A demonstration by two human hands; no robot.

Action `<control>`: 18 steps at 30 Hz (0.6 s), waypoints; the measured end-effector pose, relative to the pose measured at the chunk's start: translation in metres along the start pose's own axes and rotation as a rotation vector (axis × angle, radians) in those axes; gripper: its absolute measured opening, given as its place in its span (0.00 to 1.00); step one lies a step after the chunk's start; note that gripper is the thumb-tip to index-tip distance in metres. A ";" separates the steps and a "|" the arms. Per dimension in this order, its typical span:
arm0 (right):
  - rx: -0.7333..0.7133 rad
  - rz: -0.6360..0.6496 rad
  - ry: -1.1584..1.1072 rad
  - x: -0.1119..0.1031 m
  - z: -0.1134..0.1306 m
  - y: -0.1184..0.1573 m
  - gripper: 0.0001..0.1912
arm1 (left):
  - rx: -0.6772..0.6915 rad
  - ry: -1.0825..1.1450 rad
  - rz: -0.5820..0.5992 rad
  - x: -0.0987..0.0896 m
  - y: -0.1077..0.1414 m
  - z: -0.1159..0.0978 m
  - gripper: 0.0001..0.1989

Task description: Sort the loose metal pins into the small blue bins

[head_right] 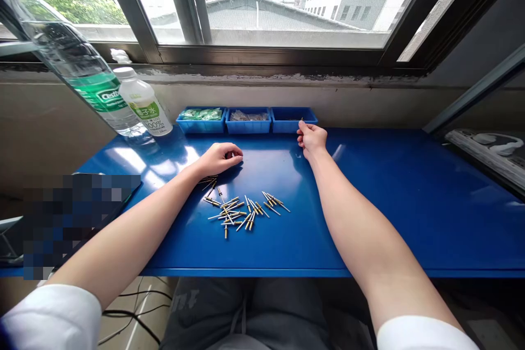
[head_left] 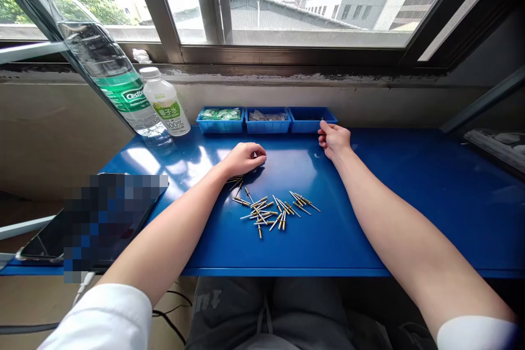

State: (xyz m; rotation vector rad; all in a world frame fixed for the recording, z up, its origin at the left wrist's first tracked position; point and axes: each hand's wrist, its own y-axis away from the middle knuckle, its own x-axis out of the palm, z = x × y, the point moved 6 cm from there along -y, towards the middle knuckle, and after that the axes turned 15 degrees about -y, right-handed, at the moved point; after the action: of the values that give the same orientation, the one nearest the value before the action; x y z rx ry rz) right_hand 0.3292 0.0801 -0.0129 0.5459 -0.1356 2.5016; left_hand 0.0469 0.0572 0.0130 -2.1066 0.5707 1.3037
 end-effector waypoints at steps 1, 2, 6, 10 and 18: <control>0.003 -0.001 0.012 0.001 -0.001 0.000 0.14 | 0.004 -0.001 0.000 0.000 0.000 0.000 0.12; 0.010 -0.005 0.020 0.001 -0.002 -0.001 0.14 | 0.008 -0.001 -0.001 0.000 0.000 0.000 0.12; 0.027 -0.021 0.014 0.000 -0.002 -0.002 0.13 | 0.026 -0.008 -0.008 0.000 0.000 0.000 0.12; 0.035 0.008 -0.035 0.001 0.000 0.001 0.11 | 0.034 -0.018 -0.005 0.001 0.000 0.000 0.12; 0.061 0.116 -0.092 0.007 0.003 0.008 0.05 | 0.029 -0.037 0.007 0.002 -0.001 0.000 0.12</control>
State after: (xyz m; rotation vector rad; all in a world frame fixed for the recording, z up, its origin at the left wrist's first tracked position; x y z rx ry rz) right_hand 0.3209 0.0765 -0.0073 0.6970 -0.1290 2.6008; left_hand 0.0483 0.0577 0.0113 -2.0543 0.5780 1.3283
